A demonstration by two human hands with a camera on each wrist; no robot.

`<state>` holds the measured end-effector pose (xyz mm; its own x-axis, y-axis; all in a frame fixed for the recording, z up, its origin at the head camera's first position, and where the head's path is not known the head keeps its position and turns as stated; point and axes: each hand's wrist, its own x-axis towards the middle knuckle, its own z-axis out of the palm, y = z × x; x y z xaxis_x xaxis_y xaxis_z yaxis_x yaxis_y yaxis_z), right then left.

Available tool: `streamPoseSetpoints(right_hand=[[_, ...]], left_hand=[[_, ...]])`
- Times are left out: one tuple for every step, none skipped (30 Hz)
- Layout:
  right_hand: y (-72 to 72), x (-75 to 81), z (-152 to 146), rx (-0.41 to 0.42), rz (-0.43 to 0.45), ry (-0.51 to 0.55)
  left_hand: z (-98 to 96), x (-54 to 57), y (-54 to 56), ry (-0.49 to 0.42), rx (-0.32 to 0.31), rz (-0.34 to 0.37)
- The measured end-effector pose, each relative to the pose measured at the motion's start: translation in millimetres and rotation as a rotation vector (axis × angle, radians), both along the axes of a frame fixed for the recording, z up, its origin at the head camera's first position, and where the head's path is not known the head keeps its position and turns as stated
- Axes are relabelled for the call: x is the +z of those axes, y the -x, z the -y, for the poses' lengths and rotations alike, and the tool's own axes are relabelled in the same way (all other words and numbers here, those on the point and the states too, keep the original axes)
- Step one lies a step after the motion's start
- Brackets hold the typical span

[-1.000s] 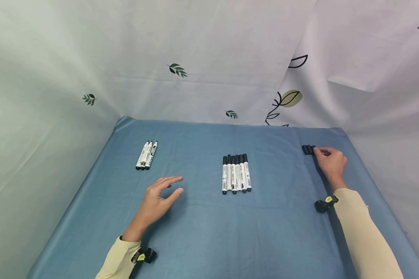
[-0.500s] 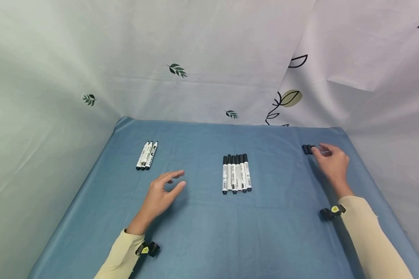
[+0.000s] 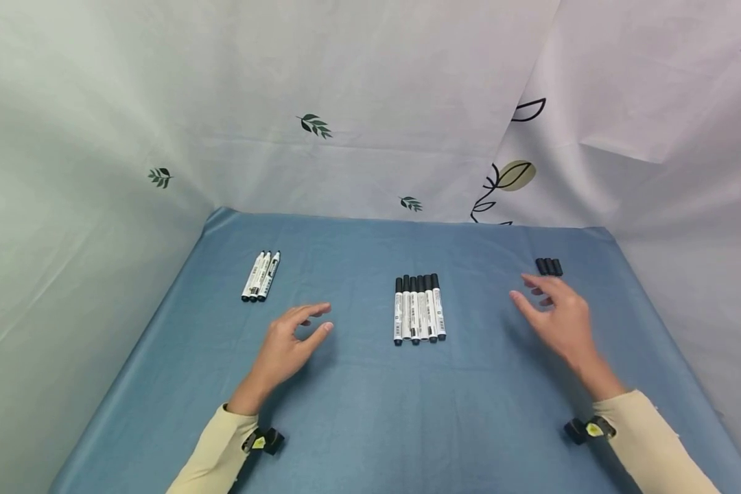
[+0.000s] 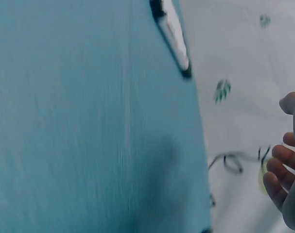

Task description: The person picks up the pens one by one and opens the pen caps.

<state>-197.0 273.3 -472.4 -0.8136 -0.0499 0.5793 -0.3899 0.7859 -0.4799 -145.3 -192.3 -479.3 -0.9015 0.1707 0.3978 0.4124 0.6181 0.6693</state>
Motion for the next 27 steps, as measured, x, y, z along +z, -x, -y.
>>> streamPoseSetpoints(right_hand=[[-4.5,1.3,5,0.014,-0.005,-0.002],[-8.6,2.3,9,0.026,-0.011,-0.007],[-12.2,3.2,13,0.036,-0.018,-0.013],[-15.9,4.1,17,0.047,-0.024,-0.017],[-19.2,4.5,21,0.052,-0.032,-0.026],[-22.4,5.0,25,0.057,-0.039,-0.034],[-25.4,5.3,28,0.064,-0.044,-0.037],[-28.1,5.3,31,0.069,-0.045,-0.044],[-30.8,5.3,34,0.076,-0.049,-0.049],[-33.4,5.0,37,0.083,-0.050,-0.055],[-36.0,4.6,40,0.089,-0.050,-0.066],[-38.6,4.5,43,0.099,-0.051,-0.067],[-41.2,3.8,45,0.105,-0.052,-0.073],[-43.7,3.0,48,0.110,-0.055,-0.079],[-46.1,2.4,50,0.116,-0.060,-0.082],[-48.4,1.6,53,0.123,-0.063,-0.083],[-50.4,1.1,55,0.129,-0.064,-0.081],[-52.4,0.5,57,0.137,-0.068,-0.072],[-54.1,-0.4,59,0.144,-0.067,-0.065],[-55.7,-0.8,60,0.151,-0.068,-0.059],[-57.3,-1.0,62,0.158,-0.067,-0.056],[-58.7,-1.7,63,0.165,-0.066,-0.051],[-60.0,-2.1,64,0.169,-0.062,-0.047],[-61.2,-2.7,66,0.172,-0.061,-0.046],[-62.4,-3.2,67,0.175,-0.059,-0.048],[-63.3,-3.8,68,0.176,-0.057,-0.053],[-64.2,-4.4,69,0.177,-0.057,-0.054]], left_hand=[[-0.8,0.0,-0.3,0.002,0.003,0.002],[-1.6,0.1,-0.2,0.001,0.003,0.006],[-2.4,0.3,0.0,-0.003,0.003,0.008],[-3.2,0.4,0.7,-0.011,0.001,0.012],[-4.2,0.9,1.2,-0.016,0.000,0.016],[-5.3,1.4,2.0,-0.018,-0.001,0.019],[-6.7,2.0,3.0,-0.018,0.000,0.023],[-8.3,2.5,4.4,-0.017,-0.001,0.029],[-10.3,3.2,5.7,-0.010,0.002,0.034],[-12.5,3.6,7.4,-0.003,-0.001,0.031],[-14.9,4.0,9.0,0.004,-0.001,0.031],[-17.9,4.0,10.9,0.009,-0.003,0.031],[-21.3,3.8,13.3,0.011,-0.009,0.031],[-25.0,3.6,15.6,0.014,-0.018,0.031],[-28.9,3.4,17.8,0.013,-0.027,0.031],[-32.9,2.5,20.3,0.010,-0.036,0.031],[-37.3,1.6,22.6,0.009,-0.042,0.043],[-41.9,0.4,25.3,0.008,-0.051,0.055],[-46.5,-0.5,27.8,0.007,-0.060,0.069],[-51.1,-1.5,30.1,0.005,-0.067,0.087],[-55.6,-2.9,32.3,0.002,-0.072,0.107],[-60.0,-4.4,34.5,-0.001,-0.078,0.130],[-64.3,-5.4,36.4,-0.005,-0.083,0.155],[-68.5,-6.4,38.0,-0.004,-0.085,0.177],[-72.3,-7.2,39.5,-0.007,-0.085,0.199],[-75.8,-8.1,40.9,-0.007,-0.084,0.219],[-79.1,-9.1,42.4,-0.012,-0.085,0.236]])
